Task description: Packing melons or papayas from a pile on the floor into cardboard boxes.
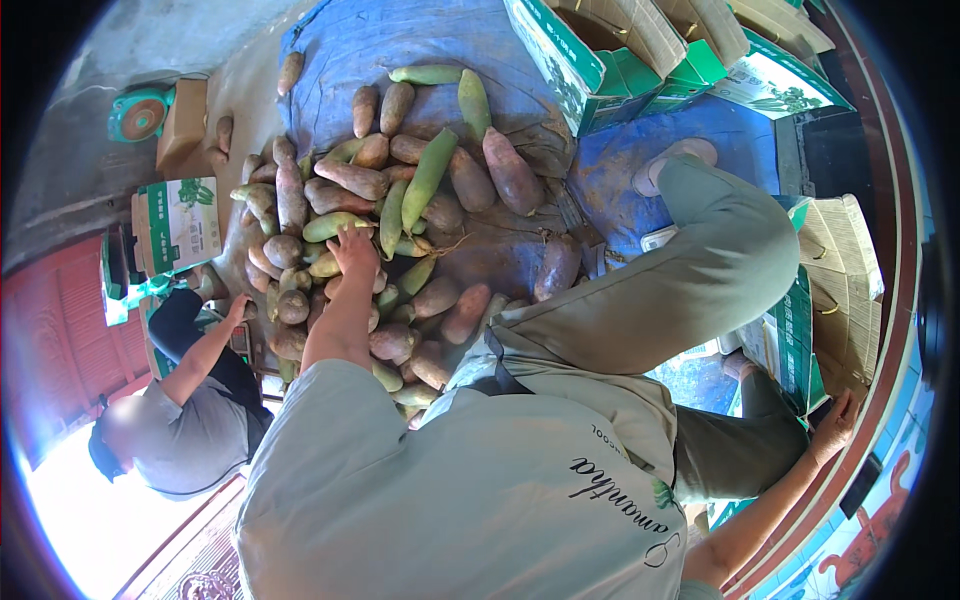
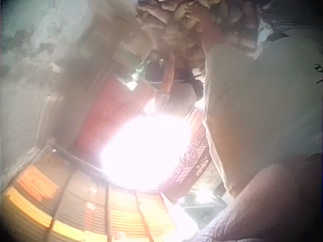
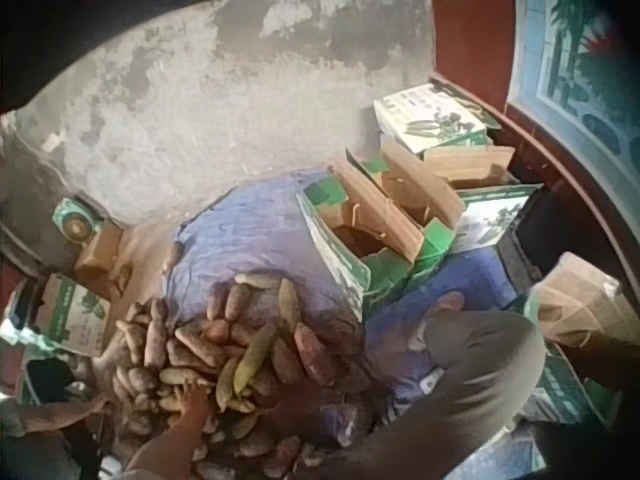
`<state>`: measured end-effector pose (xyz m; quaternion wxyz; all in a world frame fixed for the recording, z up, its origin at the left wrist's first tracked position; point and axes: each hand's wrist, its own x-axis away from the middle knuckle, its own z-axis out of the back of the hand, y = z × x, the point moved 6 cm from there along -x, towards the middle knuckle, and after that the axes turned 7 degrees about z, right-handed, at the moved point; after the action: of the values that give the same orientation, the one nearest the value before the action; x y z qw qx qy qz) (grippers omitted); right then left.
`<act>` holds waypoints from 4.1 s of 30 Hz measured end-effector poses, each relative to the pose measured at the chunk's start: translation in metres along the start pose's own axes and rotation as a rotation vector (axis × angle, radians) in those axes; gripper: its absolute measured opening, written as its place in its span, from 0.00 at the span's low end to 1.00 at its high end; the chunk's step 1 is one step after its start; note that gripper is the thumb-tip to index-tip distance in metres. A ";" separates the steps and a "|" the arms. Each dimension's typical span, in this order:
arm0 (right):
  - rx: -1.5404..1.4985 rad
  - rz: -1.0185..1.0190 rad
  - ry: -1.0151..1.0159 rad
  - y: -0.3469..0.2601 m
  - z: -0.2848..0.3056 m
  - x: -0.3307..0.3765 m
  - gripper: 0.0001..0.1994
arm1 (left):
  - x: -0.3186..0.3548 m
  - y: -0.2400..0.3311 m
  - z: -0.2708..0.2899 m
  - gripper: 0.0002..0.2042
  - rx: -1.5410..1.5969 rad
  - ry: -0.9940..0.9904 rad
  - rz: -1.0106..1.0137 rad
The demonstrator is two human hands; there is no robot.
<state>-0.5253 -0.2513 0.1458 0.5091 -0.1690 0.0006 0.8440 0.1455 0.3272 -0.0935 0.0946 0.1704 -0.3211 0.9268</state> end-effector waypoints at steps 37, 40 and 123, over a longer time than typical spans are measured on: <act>0.135 0.121 0.016 -0.029 -0.002 -0.007 0.08 | -0.026 -0.012 0.063 0.04 0.180 0.496 -0.154; 0.124 0.098 0.027 -0.037 0.002 -0.003 0.08 | -0.016 -0.020 0.073 0.06 0.373 0.470 -0.066; -0.195 -0.028 0.057 -0.097 0.007 -0.007 0.05 | 0.030 0.129 0.021 0.16 0.287 -0.098 -0.496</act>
<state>-0.4407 -0.2093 0.1708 0.5017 -0.2418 -0.0695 0.8276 0.0861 0.2158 -0.1393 0.2774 0.3001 -0.1397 0.9019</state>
